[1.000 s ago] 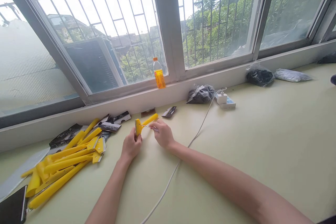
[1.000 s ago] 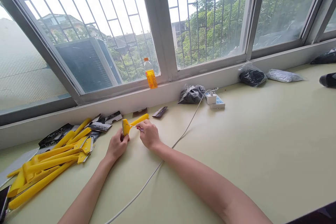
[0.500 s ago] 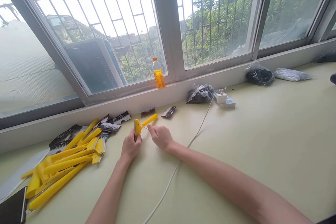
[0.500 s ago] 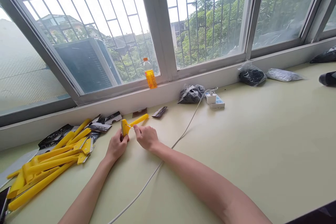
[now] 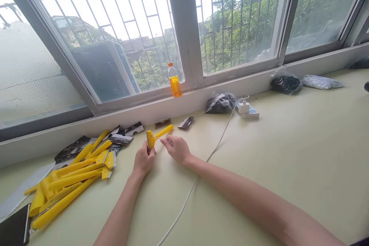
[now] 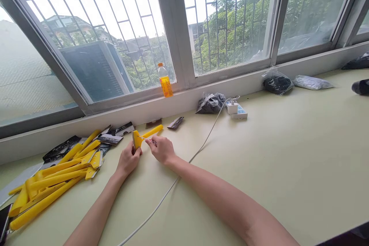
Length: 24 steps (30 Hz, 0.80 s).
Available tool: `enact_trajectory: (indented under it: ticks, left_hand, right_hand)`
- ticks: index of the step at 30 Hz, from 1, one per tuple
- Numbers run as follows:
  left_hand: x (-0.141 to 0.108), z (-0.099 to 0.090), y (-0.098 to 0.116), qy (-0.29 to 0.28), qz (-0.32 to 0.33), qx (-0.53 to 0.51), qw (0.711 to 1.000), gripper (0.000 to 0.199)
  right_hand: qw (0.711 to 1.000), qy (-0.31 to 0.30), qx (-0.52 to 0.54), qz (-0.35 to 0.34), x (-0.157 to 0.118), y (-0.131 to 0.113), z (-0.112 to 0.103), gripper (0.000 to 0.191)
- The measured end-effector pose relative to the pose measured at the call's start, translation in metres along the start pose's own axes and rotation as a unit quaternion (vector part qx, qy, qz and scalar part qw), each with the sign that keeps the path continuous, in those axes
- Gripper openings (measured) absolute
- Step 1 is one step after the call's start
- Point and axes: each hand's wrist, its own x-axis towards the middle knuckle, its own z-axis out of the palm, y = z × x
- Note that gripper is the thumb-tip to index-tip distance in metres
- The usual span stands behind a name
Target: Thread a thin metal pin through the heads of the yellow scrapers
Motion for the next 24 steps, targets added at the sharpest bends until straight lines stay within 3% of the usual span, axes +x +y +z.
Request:
enact_trajectory:
  ticks: [6,11,15,24]
  left_hand:
    - [0.0003,0.0002,-0.0013,-0.001,0.005,0.003,1.0,0.004]
    - [0.0009,0.0009,-0.002,-0.001,0.006,-0.008,1.0,0.005]
    - [0.0011,0.0009,-0.0021,-0.002,0.001,-0.016,1.0,0.006]
    - [-0.0005,0.0006,-0.0015,-0.003,0.0,-0.007,1.0,0.005]
  right_hand:
    - [0.999,-0.013,-0.047,0.005,-0.0007,-0.0014,0.0014,0.054]
    - [0.999,-0.008,-0.026,0.02,-0.0011,-0.003,0.0024,0.028]
    - [0.999,-0.014,-0.03,0.009,-0.0022,-0.0043,0.0015,0.02]
    - [0.998,-0.007,-0.067,0.015,0.0012,0.0015,0.0004,0.04]
